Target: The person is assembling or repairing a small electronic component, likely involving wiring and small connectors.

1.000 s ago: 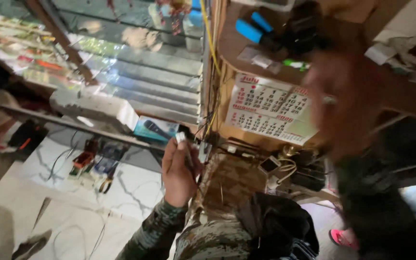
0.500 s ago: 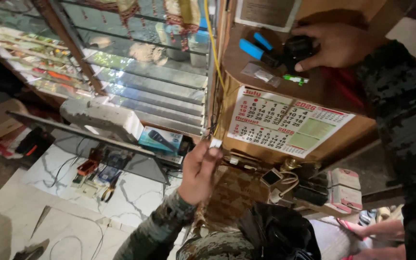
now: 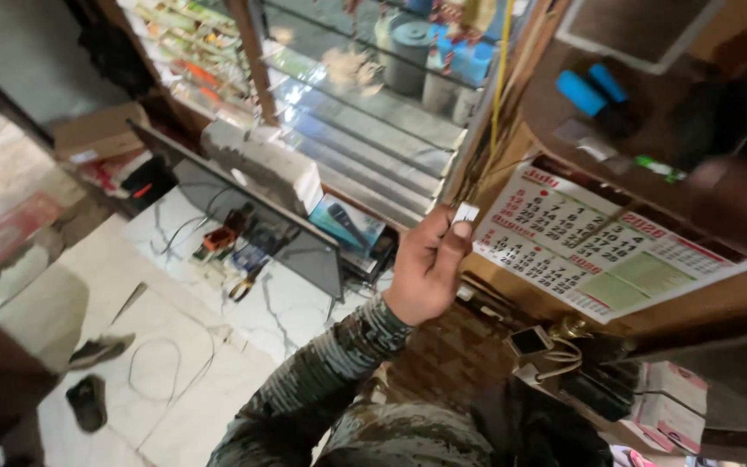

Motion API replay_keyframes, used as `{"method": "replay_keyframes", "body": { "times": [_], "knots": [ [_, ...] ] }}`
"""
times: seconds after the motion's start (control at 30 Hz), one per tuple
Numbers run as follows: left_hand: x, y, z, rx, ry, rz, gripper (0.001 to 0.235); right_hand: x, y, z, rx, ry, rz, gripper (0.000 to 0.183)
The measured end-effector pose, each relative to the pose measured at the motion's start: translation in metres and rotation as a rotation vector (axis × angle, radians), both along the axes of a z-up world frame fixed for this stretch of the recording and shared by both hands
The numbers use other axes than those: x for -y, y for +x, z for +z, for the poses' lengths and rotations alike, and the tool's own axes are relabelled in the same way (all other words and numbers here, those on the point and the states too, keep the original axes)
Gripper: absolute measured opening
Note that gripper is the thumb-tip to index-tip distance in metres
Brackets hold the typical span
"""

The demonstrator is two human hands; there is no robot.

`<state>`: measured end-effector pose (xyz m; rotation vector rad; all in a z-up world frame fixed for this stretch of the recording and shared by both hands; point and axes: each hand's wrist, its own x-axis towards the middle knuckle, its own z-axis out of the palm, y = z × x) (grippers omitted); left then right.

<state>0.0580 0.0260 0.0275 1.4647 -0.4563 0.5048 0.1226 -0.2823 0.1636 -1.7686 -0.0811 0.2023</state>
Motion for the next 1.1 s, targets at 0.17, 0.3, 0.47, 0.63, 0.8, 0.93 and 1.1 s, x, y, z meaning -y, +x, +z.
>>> {"method": "replay_keyframes", "body": {
  "times": [0.17, 0.3, 0.47, 0.63, 0.8, 0.93, 1.1],
  "knots": [
    [-0.013, -0.007, -0.004, 0.009, -0.020, -0.009, 0.035, -0.055, -0.050, -0.045, 0.570, -0.342, 0.225, 0.068],
    [-0.026, -0.025, -0.013, -0.048, -0.133, 0.004, 0.037, -0.085, -0.055, -0.092, 0.341, -0.161, 0.255, 0.079],
    [-0.047, -0.064, -0.035, -0.236, -0.266, 0.042, 0.036, -0.122, -0.053, -0.130, 0.061, 0.146, 0.466, 0.073],
    [-0.059, -0.100, -0.063, -0.347, -0.310, 0.194, 0.035, -0.145, -0.048, -0.170, -0.305, 0.336, 0.586, 0.080],
    [-0.066, -0.126, -0.092, -0.480, -0.224, 0.328, 0.032, -0.166, -0.050, -0.186, -0.413, 0.255, 0.656, 0.086],
    [-0.068, -0.140, -0.114, -0.501, -0.476, 0.167, 0.030, -0.174, -0.052, -0.193, -0.479, 0.197, 0.701, 0.084],
    [-0.065, -0.151, -0.139, -0.583, -0.981, -0.081, 0.027, -0.178, -0.056, -0.200, -0.457, 0.050, 0.820, 0.077]
  ]
}}
